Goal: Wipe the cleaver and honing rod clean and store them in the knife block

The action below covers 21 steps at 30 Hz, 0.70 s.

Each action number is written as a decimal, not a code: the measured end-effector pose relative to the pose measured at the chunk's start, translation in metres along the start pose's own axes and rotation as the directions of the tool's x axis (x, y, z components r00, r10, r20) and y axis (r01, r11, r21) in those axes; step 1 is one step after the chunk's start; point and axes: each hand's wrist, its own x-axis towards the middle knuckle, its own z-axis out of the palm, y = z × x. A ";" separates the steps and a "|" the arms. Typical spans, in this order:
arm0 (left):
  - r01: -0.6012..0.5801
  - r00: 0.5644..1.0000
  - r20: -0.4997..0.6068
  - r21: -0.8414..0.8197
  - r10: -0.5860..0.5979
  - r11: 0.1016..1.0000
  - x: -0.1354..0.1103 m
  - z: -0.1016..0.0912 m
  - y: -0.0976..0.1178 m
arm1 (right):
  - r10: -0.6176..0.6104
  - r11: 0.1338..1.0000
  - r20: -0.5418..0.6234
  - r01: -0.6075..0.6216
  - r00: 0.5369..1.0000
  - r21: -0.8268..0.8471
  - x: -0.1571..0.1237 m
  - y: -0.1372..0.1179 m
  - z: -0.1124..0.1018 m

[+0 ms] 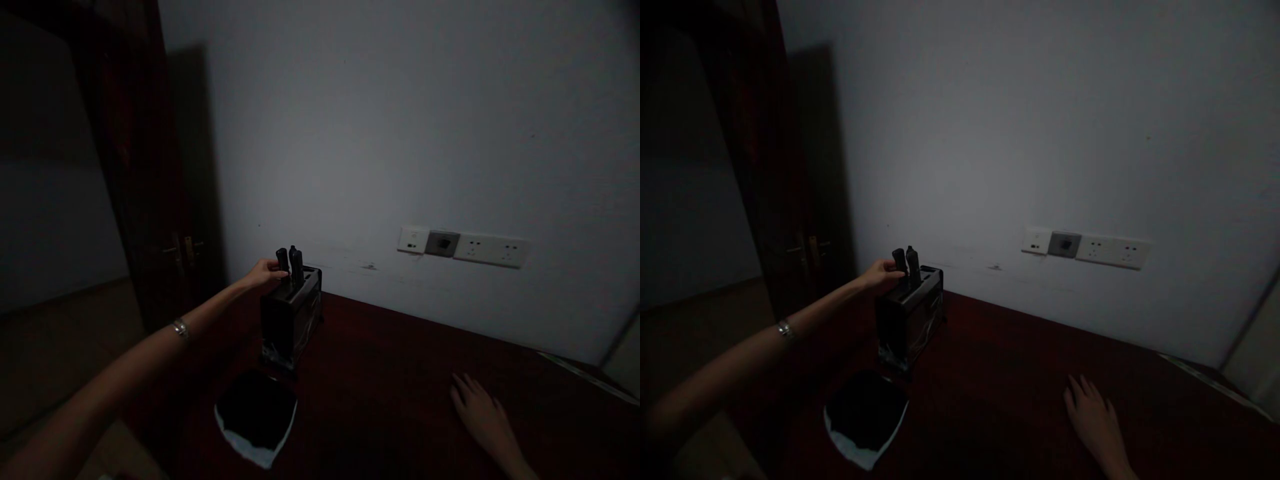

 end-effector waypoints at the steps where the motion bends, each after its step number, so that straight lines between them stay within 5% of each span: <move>1: 0.001 1.000 -0.001 0.022 -0.001 1.000 0.001 -0.001 0.003 | 0.012 1.000 -0.002 -0.012 1.000 0.004 0.000 0.000 0.001; 7: -0.050 0.999 0.012 0.249 0.049 0.967 0.007 -0.010 0.030 | 0.024 1.000 -0.018 -0.024 1.000 0.009 0.000 0.000 0.004; 21: -0.091 0.994 -0.029 0.258 0.102 0.962 0.032 -0.026 0.083 | 0.039 0.999 -0.010 -0.039 0.999 0.036 -0.001 -0.003 -0.001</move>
